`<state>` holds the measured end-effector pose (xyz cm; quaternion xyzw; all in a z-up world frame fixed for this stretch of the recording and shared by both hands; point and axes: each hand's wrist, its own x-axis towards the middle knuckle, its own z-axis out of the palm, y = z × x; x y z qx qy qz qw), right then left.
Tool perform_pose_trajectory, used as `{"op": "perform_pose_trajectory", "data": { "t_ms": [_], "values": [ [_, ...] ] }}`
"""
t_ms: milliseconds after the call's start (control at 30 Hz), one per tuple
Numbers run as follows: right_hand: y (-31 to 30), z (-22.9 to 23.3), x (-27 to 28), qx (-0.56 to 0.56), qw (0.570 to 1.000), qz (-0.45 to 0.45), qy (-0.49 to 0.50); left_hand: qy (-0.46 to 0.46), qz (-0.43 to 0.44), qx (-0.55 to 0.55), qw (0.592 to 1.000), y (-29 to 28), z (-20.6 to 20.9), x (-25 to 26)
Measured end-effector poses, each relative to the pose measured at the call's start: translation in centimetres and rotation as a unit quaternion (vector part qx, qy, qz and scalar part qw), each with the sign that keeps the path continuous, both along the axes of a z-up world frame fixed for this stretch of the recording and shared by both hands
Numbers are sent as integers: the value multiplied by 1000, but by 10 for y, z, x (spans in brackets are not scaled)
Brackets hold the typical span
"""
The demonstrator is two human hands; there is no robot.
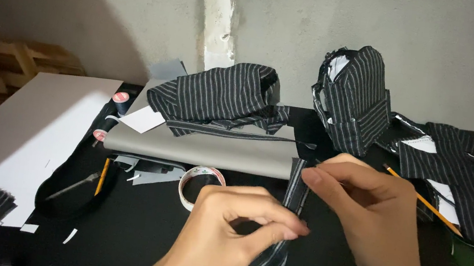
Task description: Aligning a zipper with a fabric strap and hand-sewing them together using a needle and thread.
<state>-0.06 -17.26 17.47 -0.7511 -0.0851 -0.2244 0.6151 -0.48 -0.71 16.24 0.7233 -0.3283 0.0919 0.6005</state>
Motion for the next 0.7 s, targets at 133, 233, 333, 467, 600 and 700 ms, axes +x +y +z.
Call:
{"op": "perform_pose_trajectory", "data": {
  "t_ms": [133,233,333,467,600,700],
  "values": [
    [1,1,-1,1,1000,-6,-8,-15,21,-23,999,-2,-2,-2],
    [2,4,-3,-14,1000,-13,-6,-1,18,-44,999,-4,-11,1],
    [3,5,-4,-20,1000,-13,-9,43,3,-54,998,-4,-8,1],
    [4,7,-6,-28,999,-26,-3,60,-31,-63,996,-3,-9,2],
    [3,4,-4,-31,999,-18,-22,78,-3,-58,995,-2,-8,3],
    [4,4,-4,-32,999,-17,-18,91,-3,-45,995,0,-4,2]
  ]
}}
